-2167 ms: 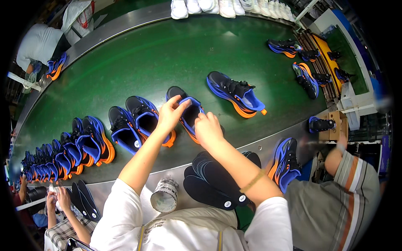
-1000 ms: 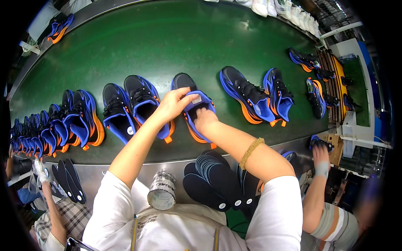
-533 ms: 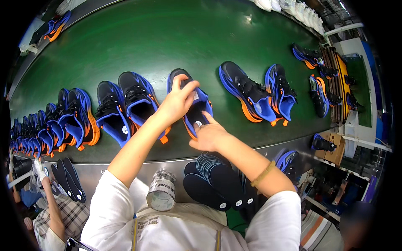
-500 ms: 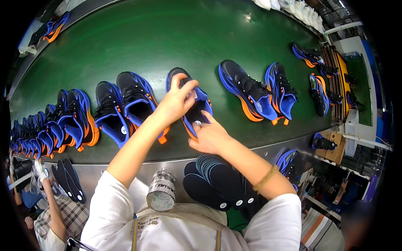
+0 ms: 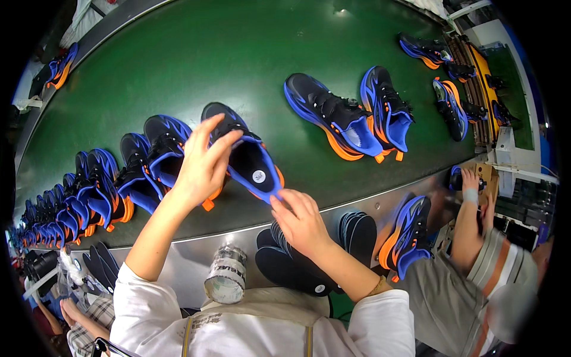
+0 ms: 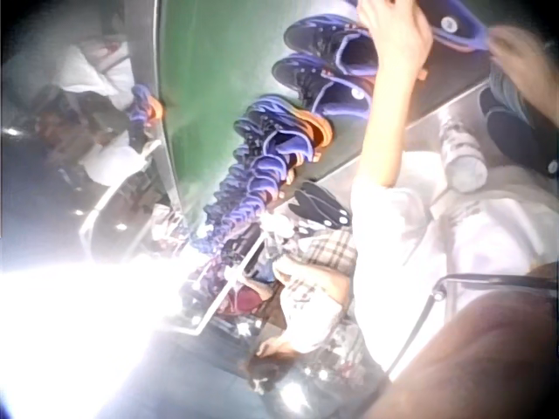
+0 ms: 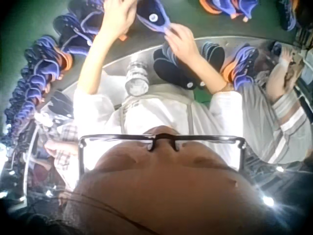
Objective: The person gathers a stack of shoe insoles from a shelf, carries them to an assembly line, and inserts the insoles into shoes moving along the conveyor belt.
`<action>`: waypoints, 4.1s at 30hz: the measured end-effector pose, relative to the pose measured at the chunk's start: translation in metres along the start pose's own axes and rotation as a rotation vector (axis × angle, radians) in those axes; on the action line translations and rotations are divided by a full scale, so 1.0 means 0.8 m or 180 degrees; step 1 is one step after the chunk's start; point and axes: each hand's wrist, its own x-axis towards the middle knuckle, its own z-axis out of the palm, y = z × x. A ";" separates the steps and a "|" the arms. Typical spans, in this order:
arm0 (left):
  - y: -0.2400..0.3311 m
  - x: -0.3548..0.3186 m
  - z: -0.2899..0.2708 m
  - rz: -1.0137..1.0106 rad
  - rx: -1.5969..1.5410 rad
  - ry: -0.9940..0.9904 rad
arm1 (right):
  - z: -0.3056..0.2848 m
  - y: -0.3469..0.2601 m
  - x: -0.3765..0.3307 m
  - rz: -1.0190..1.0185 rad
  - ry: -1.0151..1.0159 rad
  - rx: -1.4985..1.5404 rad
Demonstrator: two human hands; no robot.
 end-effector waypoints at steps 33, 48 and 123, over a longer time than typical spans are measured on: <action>0.067 0.147 0.212 -0.0507 -0.0728 0.0631 | -0.243 0.088 -0.006 0.2916 0.0263 0.2570; 0.032 0.127 0.160 -0.1909 -0.1981 -0.1088 | -0.046 0.118 0.057 0.0931 -0.0883 -0.1198; 0.329 -0.213 0.193 -0.4831 -0.4876 0.0479 | -0.114 0.084 -0.161 0.3310 -0.1574 0.2789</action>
